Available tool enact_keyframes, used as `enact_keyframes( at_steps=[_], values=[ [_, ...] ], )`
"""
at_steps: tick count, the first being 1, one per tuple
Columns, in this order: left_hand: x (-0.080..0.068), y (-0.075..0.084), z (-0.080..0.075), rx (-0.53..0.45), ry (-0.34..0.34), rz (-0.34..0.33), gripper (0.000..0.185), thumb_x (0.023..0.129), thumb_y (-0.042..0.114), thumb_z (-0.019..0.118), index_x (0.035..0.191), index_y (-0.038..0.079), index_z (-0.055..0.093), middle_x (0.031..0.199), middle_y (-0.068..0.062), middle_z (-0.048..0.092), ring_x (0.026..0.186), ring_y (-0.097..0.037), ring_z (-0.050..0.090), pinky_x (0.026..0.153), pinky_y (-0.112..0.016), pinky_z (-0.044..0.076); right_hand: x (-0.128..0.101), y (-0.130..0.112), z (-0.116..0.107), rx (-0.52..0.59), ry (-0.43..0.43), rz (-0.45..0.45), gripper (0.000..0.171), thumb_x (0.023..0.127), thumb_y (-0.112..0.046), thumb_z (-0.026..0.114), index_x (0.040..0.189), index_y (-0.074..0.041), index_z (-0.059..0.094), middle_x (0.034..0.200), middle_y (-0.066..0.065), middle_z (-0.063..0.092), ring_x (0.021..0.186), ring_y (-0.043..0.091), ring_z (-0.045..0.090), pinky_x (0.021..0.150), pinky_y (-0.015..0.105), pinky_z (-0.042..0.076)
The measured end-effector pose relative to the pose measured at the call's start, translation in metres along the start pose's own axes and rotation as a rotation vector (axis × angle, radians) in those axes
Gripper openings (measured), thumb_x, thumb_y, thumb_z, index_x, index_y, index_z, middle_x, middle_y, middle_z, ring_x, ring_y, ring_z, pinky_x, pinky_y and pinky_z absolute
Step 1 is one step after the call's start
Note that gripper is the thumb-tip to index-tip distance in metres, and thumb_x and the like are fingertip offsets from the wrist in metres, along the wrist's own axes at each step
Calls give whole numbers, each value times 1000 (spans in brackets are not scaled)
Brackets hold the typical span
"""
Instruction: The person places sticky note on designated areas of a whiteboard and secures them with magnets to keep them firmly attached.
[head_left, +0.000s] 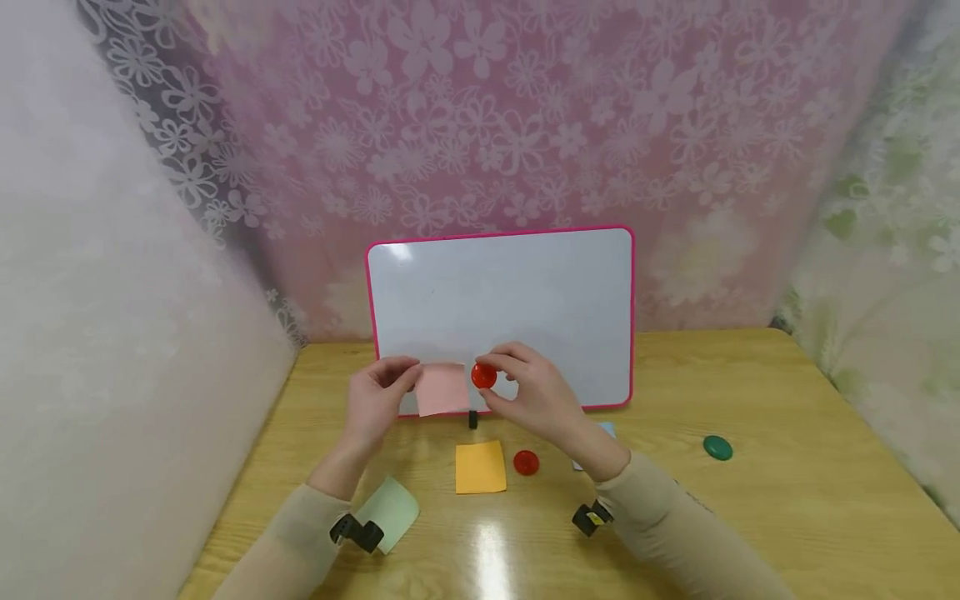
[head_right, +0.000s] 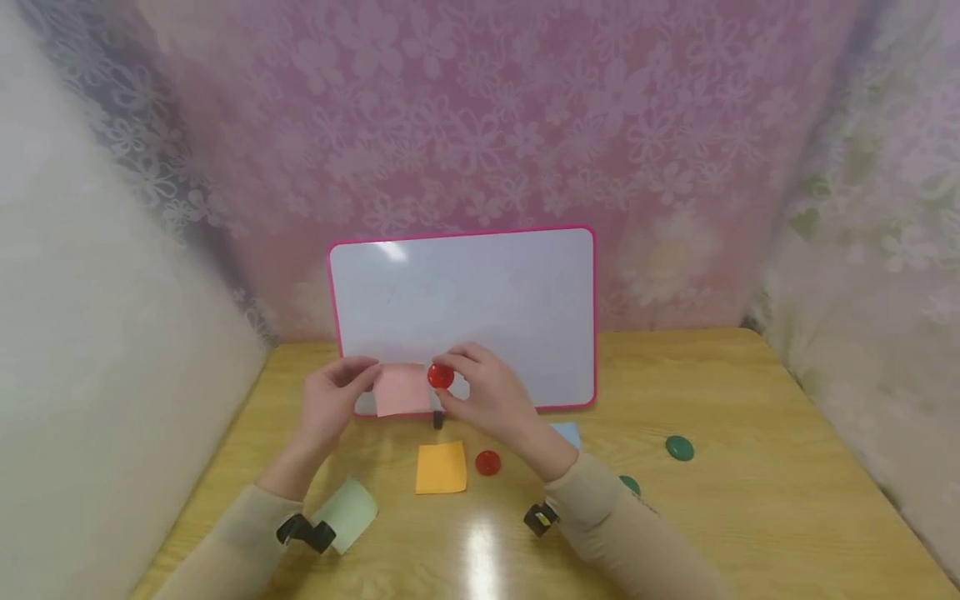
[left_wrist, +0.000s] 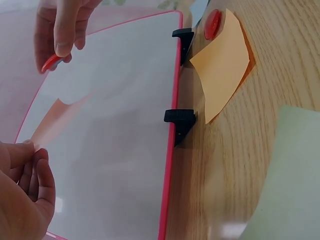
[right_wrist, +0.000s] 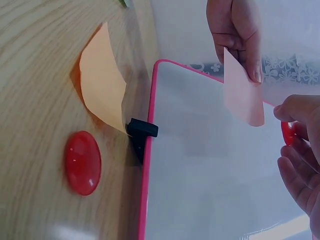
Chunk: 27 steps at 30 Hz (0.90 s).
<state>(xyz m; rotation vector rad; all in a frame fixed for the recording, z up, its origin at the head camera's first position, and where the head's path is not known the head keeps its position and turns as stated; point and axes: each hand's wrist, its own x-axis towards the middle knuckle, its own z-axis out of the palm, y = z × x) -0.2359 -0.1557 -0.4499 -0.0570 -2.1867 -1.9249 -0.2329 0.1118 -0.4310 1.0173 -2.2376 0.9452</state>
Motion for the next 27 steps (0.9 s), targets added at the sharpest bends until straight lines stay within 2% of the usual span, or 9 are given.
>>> enact_keyframes(
  at_steps=[3,6,9,17,24,27],
  values=[
    [2,1,-1,10,1,-5,17,98,14,81,109,2,81,95,-9,77,86,-19,69,83,-34,60,4,1,1,-17,-3,5,41,85,-9,91,123,-3,77,118,7,71,97,23,69,77,31,61],
    [4,3,-2,20,7,-7,16,98,15,81,109,3,81,96,-8,77,87,-20,70,84,-35,60,8,2,4,-45,3,-12,41,85,-10,91,123,-3,77,117,7,71,98,22,69,77,30,61],
    [6,4,-2,15,7,1,16,97,14,82,108,3,81,94,-8,77,85,-19,70,79,-28,59,12,4,7,-71,12,-31,42,83,-9,92,122,-3,77,117,7,71,99,20,68,79,29,61],
    [13,3,-1,-13,28,21,20,98,11,80,114,0,78,98,-10,77,84,-18,70,80,-30,60,23,6,9,-106,4,-12,47,82,-11,94,124,-3,76,119,8,70,104,23,69,87,35,62],
    [14,2,0,7,43,15,16,97,14,82,108,3,79,98,-10,77,85,-19,70,83,-38,61,28,2,11,-135,-11,-18,45,82,-10,94,124,-3,77,119,8,70,106,23,69,92,36,61],
    [15,3,1,11,41,14,15,97,14,82,108,4,80,98,-10,78,86,-20,71,83,-37,61,29,0,11,-144,-16,-14,46,82,-10,94,124,-3,76,119,9,70,107,24,69,93,35,61]
  ],
)
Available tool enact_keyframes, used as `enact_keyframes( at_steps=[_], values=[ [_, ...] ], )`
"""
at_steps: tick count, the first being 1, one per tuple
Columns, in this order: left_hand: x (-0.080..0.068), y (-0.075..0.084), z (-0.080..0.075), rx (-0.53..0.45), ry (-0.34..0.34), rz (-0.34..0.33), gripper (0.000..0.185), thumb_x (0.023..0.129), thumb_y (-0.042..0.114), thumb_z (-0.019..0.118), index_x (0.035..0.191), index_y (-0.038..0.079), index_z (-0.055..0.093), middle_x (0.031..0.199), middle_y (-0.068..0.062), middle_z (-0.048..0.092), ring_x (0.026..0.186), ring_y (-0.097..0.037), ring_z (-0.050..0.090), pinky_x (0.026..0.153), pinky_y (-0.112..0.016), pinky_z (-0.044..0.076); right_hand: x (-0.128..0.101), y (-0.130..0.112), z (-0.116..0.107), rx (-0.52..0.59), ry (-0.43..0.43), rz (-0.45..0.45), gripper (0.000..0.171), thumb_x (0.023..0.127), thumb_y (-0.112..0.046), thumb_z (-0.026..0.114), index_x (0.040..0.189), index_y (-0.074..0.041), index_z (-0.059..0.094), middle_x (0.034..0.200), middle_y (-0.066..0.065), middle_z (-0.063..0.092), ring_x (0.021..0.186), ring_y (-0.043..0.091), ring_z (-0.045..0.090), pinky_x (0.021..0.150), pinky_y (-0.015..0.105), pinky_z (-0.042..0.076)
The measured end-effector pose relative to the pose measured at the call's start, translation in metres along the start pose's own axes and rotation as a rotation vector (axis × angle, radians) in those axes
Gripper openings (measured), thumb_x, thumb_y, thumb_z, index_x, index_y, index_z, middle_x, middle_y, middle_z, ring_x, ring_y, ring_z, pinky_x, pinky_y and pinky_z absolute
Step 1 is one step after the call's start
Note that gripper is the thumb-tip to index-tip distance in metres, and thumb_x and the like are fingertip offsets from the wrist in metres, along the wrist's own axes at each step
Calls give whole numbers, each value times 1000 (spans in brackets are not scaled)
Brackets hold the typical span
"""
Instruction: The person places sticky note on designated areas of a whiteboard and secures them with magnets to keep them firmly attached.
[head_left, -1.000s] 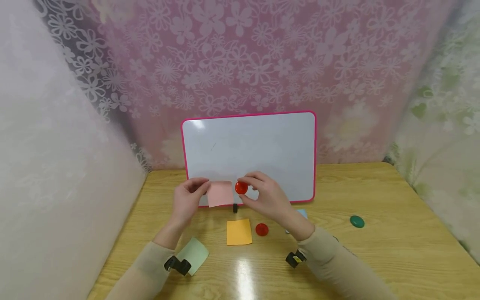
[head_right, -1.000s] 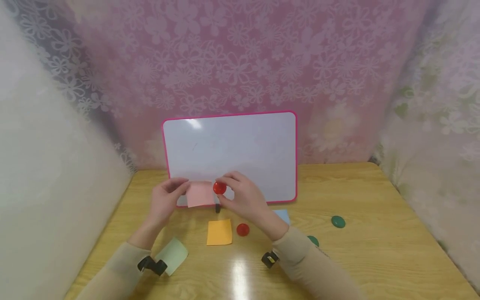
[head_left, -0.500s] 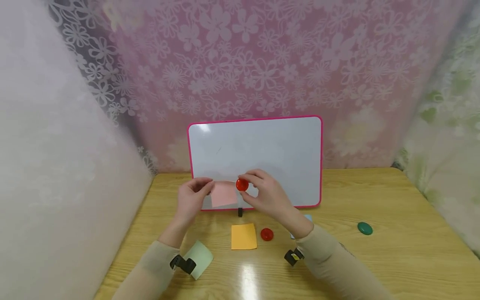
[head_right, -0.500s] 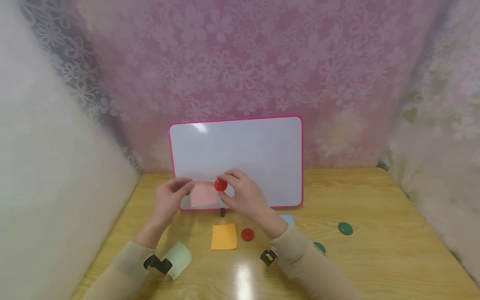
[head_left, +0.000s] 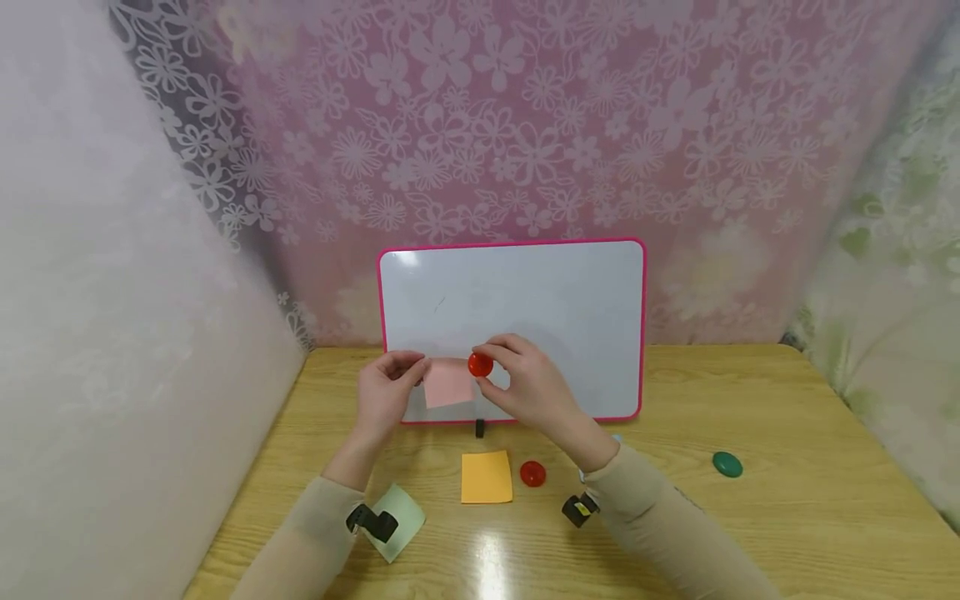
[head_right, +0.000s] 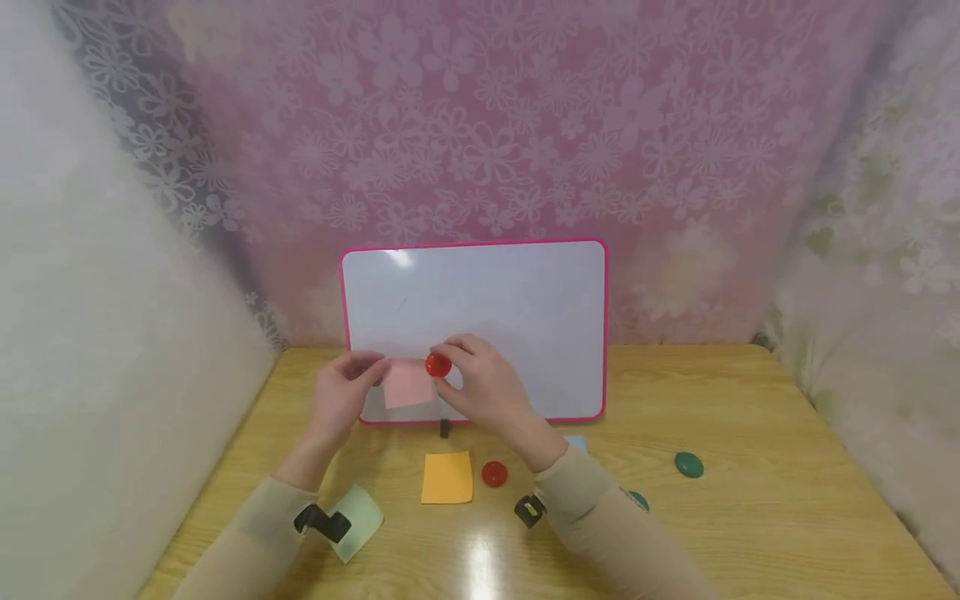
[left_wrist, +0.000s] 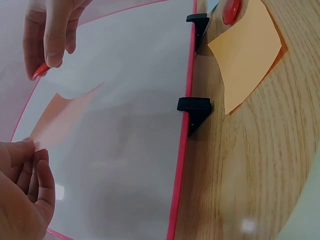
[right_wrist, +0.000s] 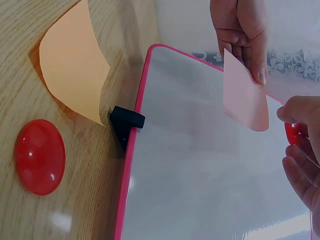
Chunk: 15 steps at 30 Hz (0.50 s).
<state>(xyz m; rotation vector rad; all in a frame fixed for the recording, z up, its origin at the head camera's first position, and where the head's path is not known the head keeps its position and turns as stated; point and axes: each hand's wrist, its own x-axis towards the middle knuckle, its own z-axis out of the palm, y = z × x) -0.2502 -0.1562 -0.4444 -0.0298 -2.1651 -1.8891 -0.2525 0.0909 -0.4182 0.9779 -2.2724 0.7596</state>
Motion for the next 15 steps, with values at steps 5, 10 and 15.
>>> enact_keyframes(
  at_steps=[5,10,15],
  values=[
    [3,-1,3,-11,7,0,14,97,14,82,107,4,80,97,-11,77,85,-21,71,79,-29,60,2,0,0,-13,1,-12,47,81,-10,94,124,-2,76,118,10,70,107,24,69,93,36,61],
    [7,-2,5,-13,15,6,15,97,14,83,107,4,80,99,-13,78,87,-22,71,77,-26,59,3,3,4,-35,24,-53,48,81,-11,95,124,-2,76,118,10,70,106,24,69,93,35,61],
    [7,-2,8,6,23,7,15,97,15,82,108,4,80,100,-12,78,87,-22,71,77,-25,60,3,5,9,-41,12,-88,48,84,-15,94,126,-2,76,119,11,70,108,25,69,93,35,61]
  ],
)
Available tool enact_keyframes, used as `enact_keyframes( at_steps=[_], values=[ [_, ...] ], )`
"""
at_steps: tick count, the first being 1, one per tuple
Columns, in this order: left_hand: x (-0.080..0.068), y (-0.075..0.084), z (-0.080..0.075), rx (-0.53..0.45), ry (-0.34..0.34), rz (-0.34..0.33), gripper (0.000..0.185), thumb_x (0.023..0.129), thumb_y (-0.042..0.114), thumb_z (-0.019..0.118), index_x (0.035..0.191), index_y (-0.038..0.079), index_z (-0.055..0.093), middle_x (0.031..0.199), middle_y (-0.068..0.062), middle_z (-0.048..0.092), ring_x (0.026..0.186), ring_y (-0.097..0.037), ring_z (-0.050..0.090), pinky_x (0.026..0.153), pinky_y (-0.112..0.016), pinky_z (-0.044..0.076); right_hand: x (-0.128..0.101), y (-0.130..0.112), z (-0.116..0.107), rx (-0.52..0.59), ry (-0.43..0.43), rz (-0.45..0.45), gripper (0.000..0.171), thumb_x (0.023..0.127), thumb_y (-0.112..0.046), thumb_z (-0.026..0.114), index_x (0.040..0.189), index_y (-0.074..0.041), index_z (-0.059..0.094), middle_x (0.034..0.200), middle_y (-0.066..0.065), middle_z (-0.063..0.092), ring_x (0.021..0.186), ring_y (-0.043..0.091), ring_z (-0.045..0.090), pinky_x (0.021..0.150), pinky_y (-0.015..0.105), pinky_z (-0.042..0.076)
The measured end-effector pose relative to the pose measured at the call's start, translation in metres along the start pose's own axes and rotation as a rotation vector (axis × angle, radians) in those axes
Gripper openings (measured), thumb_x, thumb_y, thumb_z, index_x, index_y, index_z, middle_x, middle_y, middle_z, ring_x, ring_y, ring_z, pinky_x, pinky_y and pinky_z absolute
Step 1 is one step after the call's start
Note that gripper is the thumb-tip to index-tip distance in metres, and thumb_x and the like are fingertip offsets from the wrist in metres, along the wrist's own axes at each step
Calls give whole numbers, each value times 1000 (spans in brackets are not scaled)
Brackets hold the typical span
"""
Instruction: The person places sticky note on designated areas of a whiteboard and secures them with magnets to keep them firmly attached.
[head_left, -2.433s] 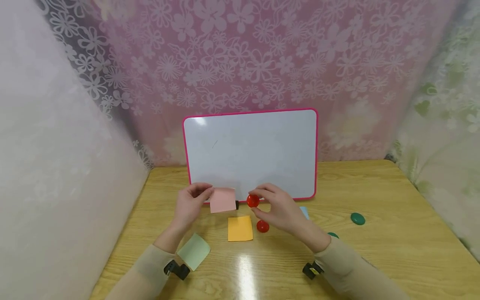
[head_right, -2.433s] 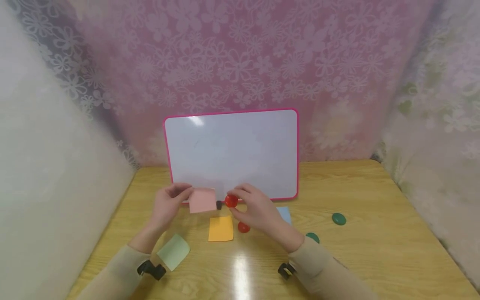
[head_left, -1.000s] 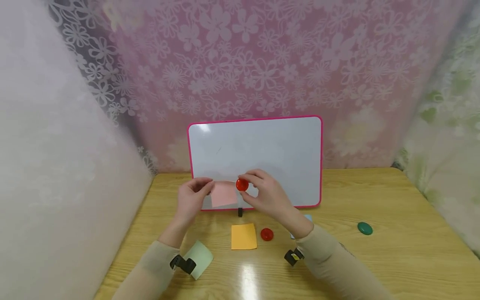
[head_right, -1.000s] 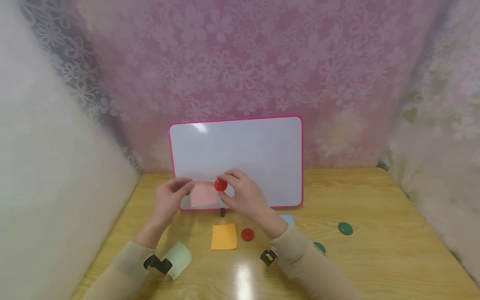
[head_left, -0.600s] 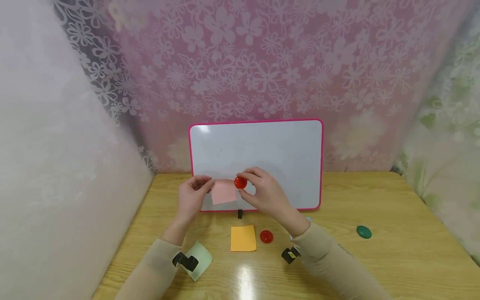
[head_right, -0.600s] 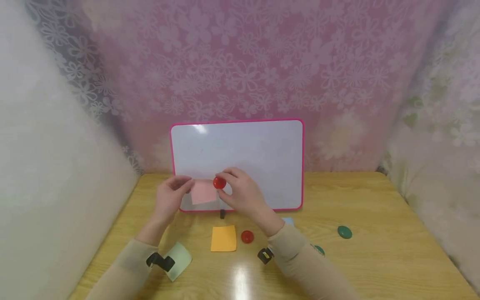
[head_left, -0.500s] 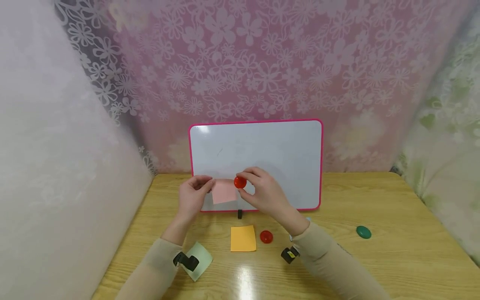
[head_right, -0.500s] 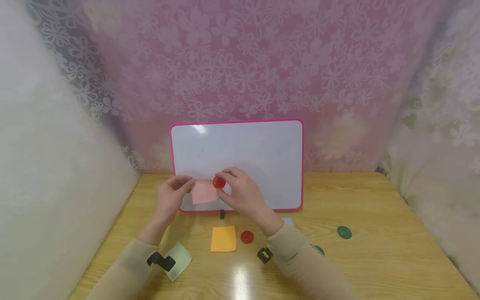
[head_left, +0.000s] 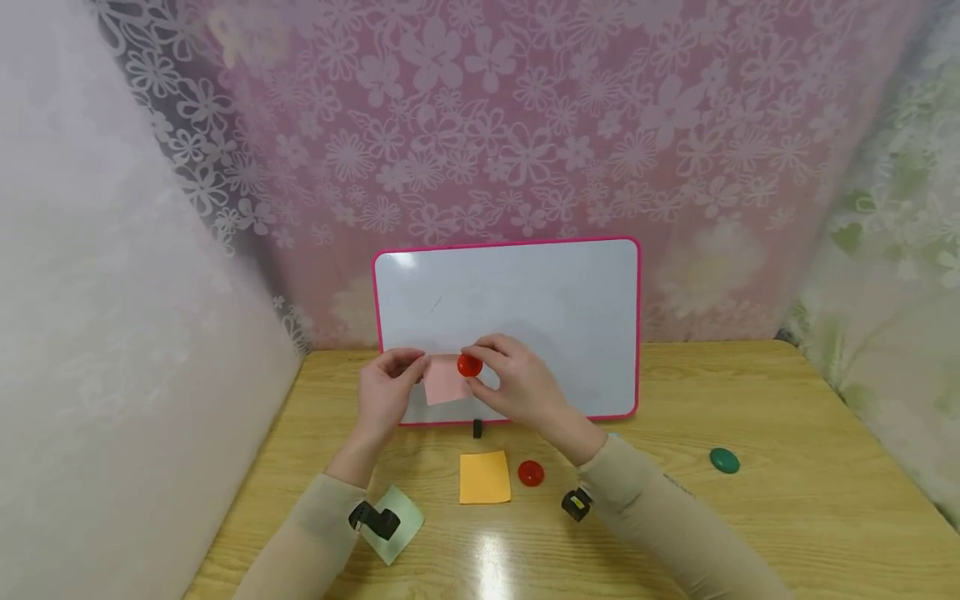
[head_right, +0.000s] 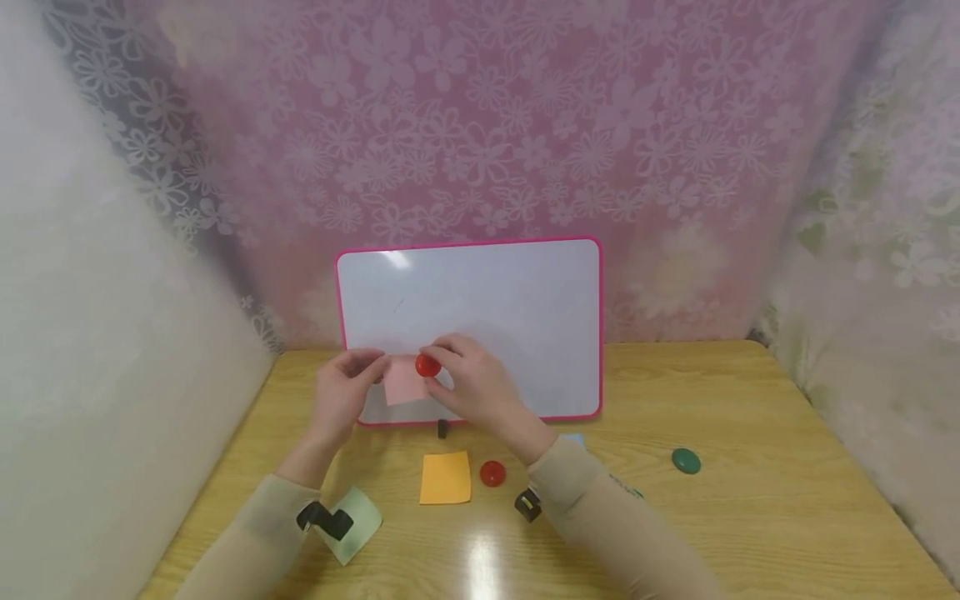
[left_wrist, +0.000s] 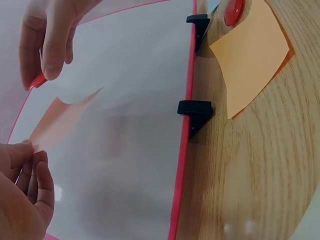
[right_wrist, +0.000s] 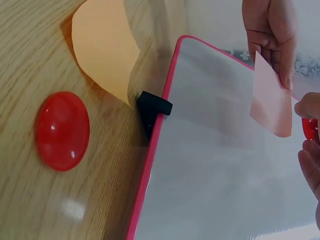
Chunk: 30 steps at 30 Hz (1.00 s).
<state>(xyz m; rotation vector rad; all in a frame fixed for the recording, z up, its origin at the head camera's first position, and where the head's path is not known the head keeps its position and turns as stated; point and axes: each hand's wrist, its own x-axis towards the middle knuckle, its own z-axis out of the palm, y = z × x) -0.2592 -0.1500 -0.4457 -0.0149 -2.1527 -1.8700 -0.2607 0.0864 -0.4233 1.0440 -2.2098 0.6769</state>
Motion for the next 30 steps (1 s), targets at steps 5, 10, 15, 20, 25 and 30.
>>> enact_keyframes(
  at_steps=[5,10,15,20,25,30],
  values=[
    [1,1,0,6,3,10,15,97,16,82,108,5,80,99,-10,78,86,-21,71,77,-27,60,0,2,6,9,-16,4,49,84,-16,94,127,-3,75,121,10,70,110,25,67,95,35,60],
    [3,1,-3,18,8,8,15,97,17,82,107,7,80,98,-9,78,86,-21,71,82,-38,62,-2,3,11,-3,-64,-2,52,85,-18,94,131,-6,75,122,8,69,111,23,66,95,32,59],
    [7,4,-4,26,16,29,14,97,17,83,106,6,80,97,-10,77,86,-22,72,84,-47,62,-3,5,14,-9,-71,-6,55,85,-18,94,135,-8,73,121,8,68,110,23,65,93,32,60],
    [11,9,-3,22,13,37,16,97,18,83,107,5,80,99,-12,77,87,-22,71,80,-35,62,1,9,14,-15,-65,2,53,86,-16,93,134,-6,73,123,10,68,112,24,64,92,32,60],
    [13,11,-1,12,22,26,15,98,15,82,107,4,80,100,-13,77,88,-22,71,77,-29,61,8,12,11,-45,-69,-2,50,86,-16,93,131,-5,74,123,10,68,113,24,65,94,32,60],
    [16,14,0,18,38,25,16,97,16,82,107,4,80,100,-12,77,88,-22,70,76,-25,60,16,14,10,-79,-64,-23,45,87,-15,92,128,-6,75,122,11,69,112,25,66,94,33,60]
  ],
)
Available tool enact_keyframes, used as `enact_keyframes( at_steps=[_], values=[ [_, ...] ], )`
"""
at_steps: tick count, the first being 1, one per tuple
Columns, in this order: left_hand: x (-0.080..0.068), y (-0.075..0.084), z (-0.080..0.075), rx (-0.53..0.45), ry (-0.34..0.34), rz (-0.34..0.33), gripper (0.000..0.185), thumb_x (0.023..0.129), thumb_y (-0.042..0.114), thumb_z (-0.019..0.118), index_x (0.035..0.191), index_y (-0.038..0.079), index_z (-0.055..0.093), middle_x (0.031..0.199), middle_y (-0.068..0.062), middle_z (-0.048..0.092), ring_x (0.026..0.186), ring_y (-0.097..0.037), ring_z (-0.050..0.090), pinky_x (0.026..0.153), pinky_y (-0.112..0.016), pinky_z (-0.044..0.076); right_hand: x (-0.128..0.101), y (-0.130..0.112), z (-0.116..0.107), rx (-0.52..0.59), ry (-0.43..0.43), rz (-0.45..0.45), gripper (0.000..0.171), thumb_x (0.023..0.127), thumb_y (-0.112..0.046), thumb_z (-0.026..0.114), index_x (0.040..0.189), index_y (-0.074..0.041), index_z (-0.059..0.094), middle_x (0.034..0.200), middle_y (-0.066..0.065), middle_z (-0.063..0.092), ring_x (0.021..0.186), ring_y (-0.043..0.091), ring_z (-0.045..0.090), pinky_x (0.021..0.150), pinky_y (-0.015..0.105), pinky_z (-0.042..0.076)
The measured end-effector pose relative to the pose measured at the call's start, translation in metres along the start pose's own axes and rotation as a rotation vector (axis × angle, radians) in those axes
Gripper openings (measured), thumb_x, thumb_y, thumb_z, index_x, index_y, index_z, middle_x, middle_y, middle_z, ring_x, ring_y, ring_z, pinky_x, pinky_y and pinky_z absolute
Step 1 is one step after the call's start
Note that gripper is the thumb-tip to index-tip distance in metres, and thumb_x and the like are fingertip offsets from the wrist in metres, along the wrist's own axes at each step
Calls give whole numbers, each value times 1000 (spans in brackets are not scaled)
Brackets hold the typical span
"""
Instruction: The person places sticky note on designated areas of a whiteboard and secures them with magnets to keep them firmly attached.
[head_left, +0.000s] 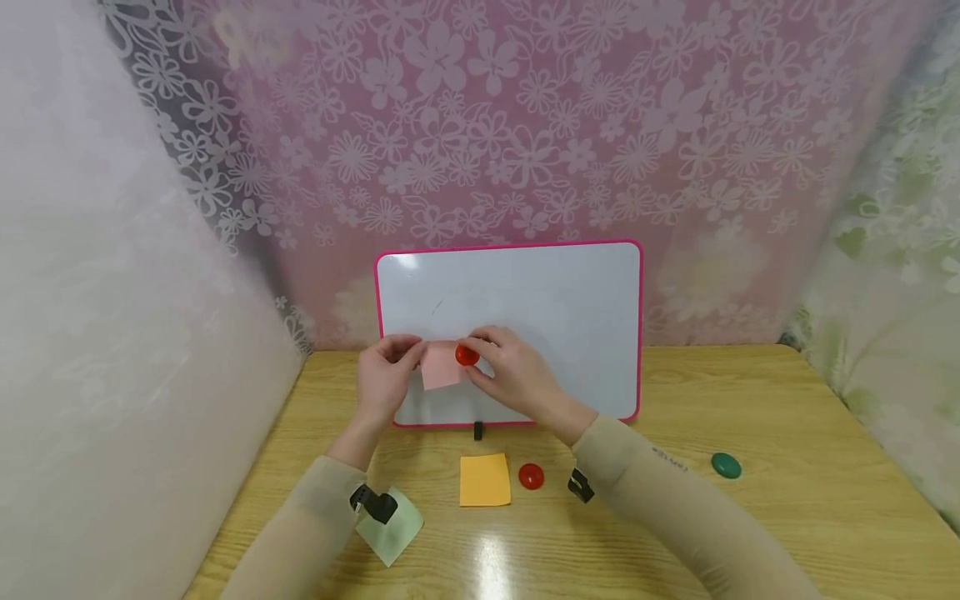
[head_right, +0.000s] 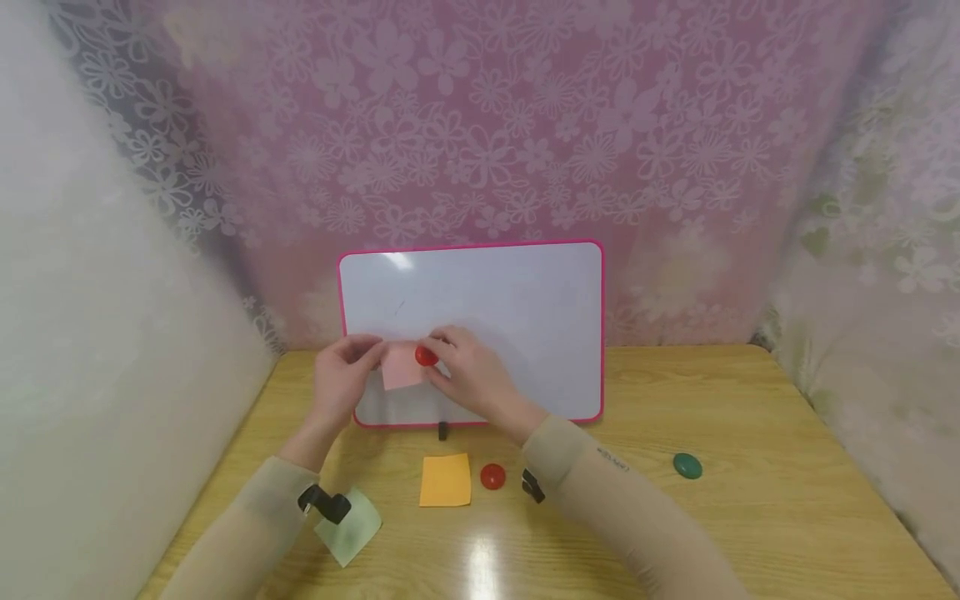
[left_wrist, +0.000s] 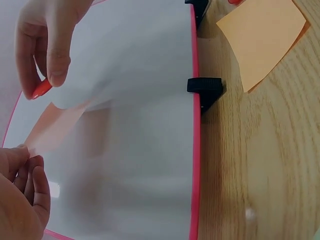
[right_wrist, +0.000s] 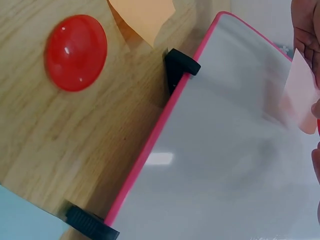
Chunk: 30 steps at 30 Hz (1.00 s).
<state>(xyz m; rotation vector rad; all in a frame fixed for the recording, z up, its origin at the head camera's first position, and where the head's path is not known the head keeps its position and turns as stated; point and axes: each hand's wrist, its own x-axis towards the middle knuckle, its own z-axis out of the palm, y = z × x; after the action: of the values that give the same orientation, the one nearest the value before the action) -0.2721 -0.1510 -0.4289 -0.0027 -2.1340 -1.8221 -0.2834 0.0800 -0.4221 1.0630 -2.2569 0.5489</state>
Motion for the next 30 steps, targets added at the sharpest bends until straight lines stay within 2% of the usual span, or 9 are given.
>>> enact_keyframes(
  at_steps=[12,18,30],
  values=[
    [14,4,4,37,19,43,15,97,15,82,106,3,80,98,-11,77,86,-20,69,75,-24,60,21,6,-3,-78,-34,-46,44,88,-17,92,126,-5,76,121,12,71,112,26,67,97,34,59],
    [22,8,5,56,14,87,16,98,17,82,106,4,80,97,-11,77,85,-23,68,73,-25,59,36,10,-6,-123,-2,-86,39,89,-14,90,124,-3,77,119,13,72,110,28,68,98,35,59],
    [36,20,9,77,-9,102,21,101,26,79,112,9,79,106,-5,75,94,-24,67,79,-25,60,52,14,-9,-123,35,-29,38,91,-15,89,124,-2,77,119,14,71,110,30,67,97,36,59]
  ],
)
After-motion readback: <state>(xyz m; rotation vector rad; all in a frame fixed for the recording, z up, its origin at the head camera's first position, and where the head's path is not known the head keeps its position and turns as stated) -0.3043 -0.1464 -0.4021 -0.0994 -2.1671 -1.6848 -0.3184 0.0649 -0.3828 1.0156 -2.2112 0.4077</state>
